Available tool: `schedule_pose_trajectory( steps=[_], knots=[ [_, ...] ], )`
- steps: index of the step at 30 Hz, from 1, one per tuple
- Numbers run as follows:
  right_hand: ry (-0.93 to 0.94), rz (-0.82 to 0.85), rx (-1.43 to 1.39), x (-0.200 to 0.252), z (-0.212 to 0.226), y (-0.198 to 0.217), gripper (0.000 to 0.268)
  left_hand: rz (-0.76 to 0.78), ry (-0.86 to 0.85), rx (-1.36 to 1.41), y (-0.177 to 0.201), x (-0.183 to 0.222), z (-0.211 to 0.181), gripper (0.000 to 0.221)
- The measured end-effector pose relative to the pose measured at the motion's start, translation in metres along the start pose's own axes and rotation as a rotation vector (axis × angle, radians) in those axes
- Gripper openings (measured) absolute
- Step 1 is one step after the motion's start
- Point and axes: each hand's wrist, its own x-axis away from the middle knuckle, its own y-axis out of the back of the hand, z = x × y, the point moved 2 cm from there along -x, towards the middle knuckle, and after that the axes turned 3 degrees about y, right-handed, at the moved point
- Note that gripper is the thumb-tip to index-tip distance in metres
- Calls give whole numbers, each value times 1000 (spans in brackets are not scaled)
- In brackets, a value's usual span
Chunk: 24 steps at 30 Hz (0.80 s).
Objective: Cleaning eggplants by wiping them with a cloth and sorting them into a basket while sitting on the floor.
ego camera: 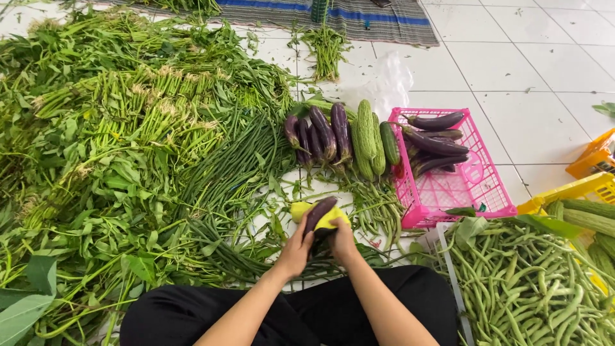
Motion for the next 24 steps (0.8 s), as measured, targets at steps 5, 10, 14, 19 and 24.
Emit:
schedule_pose_trajectory(
  steps=[5, 10, 14, 19, 24],
  knots=[
    [11, -17, -135, -14, 9, 13, 35, 51, 76, -8, 4, -3, 7, 62],
    [14, 118, 248, -28, -27, 34, 41, -98, 168, -83, 19, -13, 7, 64],
    [-60, 313, 723, -11, -36, 31, 35, -216, 181, -85, 28, -30, 46, 63],
    [-160, 351, 905, -5, -25, 20, 47, -181, 162, -147, 18, -23, 39, 63],
    [-150, 168, 746, -15, 1, 15, 75, -76, 99, -137, 5, -6, 14, 63]
  ],
)
